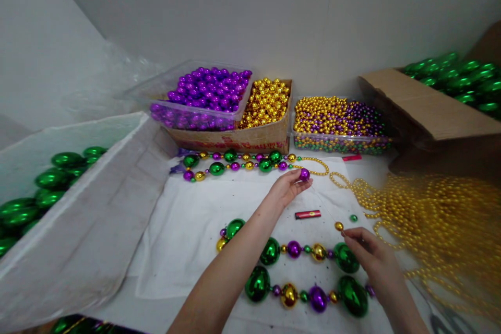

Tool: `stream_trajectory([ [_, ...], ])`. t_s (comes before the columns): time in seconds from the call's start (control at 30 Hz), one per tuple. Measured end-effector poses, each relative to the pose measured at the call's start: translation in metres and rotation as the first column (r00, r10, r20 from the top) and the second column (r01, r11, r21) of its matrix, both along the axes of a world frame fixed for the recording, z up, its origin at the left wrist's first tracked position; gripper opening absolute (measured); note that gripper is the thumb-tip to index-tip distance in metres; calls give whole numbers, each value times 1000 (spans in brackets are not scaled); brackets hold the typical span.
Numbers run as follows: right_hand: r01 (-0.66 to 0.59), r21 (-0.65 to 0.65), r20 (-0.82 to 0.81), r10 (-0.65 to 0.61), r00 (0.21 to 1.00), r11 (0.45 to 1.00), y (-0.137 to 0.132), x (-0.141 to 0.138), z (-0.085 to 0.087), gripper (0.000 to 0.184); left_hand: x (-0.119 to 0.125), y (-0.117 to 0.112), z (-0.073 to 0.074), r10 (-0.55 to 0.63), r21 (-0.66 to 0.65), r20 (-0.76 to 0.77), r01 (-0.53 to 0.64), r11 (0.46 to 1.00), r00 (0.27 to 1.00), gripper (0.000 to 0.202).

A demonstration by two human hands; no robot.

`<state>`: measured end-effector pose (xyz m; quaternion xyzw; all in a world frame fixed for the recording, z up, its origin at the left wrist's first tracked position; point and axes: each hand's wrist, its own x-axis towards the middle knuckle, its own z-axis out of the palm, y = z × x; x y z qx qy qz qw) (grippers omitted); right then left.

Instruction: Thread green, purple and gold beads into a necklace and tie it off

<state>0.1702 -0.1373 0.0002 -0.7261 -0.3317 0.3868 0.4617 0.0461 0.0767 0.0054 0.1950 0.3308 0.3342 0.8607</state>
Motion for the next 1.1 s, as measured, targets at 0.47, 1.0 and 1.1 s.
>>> stream_trajectory([
  [0.47, 51, 21, -48, -50, 998, 998, 0, -1, -6, 46, -5, -24, 4, -111, 212, 52, 98, 972, 992, 41],
  [1.0, 272, 108, -339, -222, 914, 956, 17, -2, -5, 39, -16, -82, 65, -42, 562, -379, 265, 784, 925, 48],
  [1.1, 327, 155, -436, -232, 869, 932, 18, 1, 0, 35, -50, -119, 108, -139, 649, -286, 298, 700, 948, 44],
])
